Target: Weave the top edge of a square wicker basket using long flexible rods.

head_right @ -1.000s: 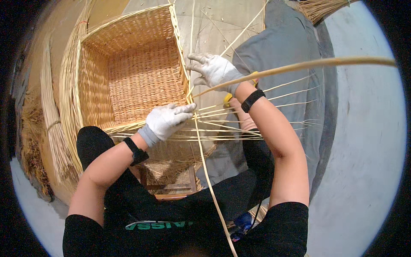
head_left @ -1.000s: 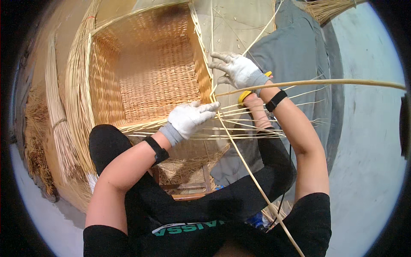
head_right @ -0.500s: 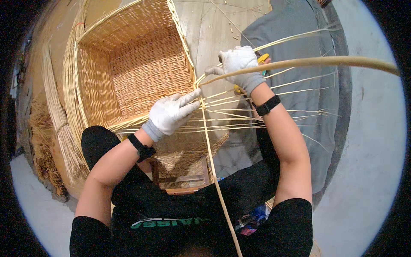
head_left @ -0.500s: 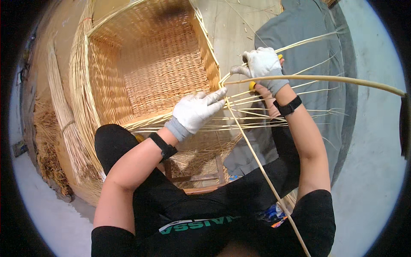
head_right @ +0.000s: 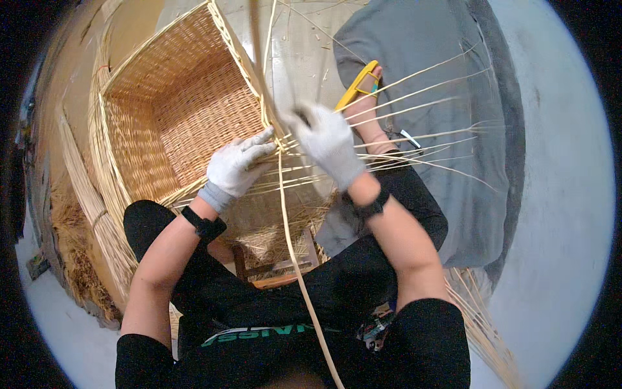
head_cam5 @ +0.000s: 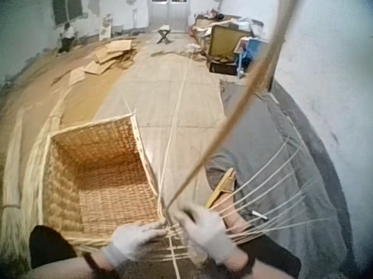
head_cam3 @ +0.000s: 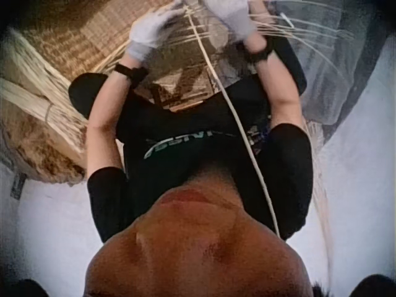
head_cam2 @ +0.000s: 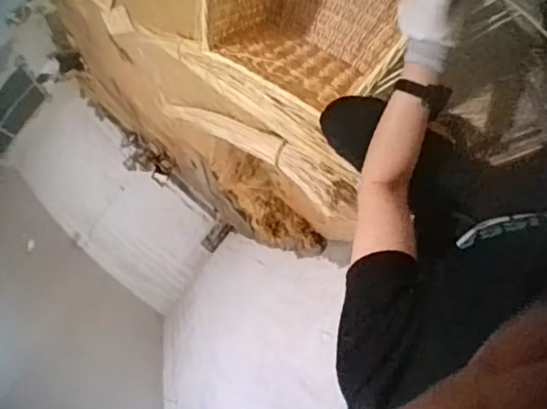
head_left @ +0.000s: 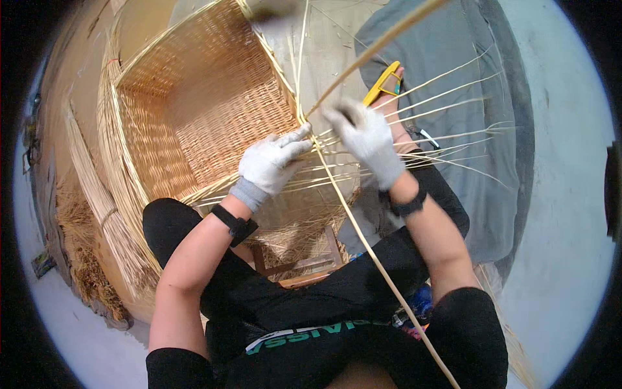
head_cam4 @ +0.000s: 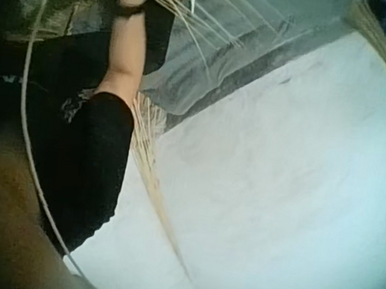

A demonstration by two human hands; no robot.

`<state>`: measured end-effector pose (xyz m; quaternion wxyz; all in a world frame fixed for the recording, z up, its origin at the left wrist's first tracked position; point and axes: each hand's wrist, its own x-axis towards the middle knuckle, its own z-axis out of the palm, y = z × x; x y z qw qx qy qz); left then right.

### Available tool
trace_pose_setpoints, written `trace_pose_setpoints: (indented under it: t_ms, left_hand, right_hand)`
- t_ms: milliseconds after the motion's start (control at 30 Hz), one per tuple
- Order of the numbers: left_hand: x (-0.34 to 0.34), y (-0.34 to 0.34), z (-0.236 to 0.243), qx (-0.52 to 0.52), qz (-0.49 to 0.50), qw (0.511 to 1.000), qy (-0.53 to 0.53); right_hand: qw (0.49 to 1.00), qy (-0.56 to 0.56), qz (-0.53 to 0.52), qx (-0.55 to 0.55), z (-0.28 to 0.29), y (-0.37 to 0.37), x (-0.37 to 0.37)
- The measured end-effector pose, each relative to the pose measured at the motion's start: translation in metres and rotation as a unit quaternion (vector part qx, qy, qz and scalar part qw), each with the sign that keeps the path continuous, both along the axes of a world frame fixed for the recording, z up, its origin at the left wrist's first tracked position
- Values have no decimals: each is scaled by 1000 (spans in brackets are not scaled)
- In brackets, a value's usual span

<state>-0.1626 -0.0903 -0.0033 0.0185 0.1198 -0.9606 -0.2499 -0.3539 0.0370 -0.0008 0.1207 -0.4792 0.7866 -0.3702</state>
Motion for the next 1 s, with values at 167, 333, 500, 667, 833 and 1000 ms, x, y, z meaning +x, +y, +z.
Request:
trace_pose_setpoints:
  t_ms: [167, 333, 500, 667, 833, 1000]
  left_hand:
    - [-11, 26, -8, 21, 65, 992, 107]
    - [-19, 32, -20, 130, 149, 967, 159]
    - [-22, 31, -18, 101, 157, 970, 158]
    - [-18, 31, -20, 103, 180, 966, 157]
    - [-19, 31, -14, 115, 173, 968, 137]
    - [-15, 30, -30, 121, 141, 967, 173]
  right_hand:
    - [866, -473, -157, 38, -26, 63, 18]
    - [826, -490, -246, 131, -31, 50, 0]
    - [849, -470, -243, -10, -32, 61, 24]
    - [992, 88, 8, -90, 4, 62, 40]
    - [982, 9, 156, 108, 11, -15, -26]
    - [959, -57, 194, 198, -20, -60, -32]
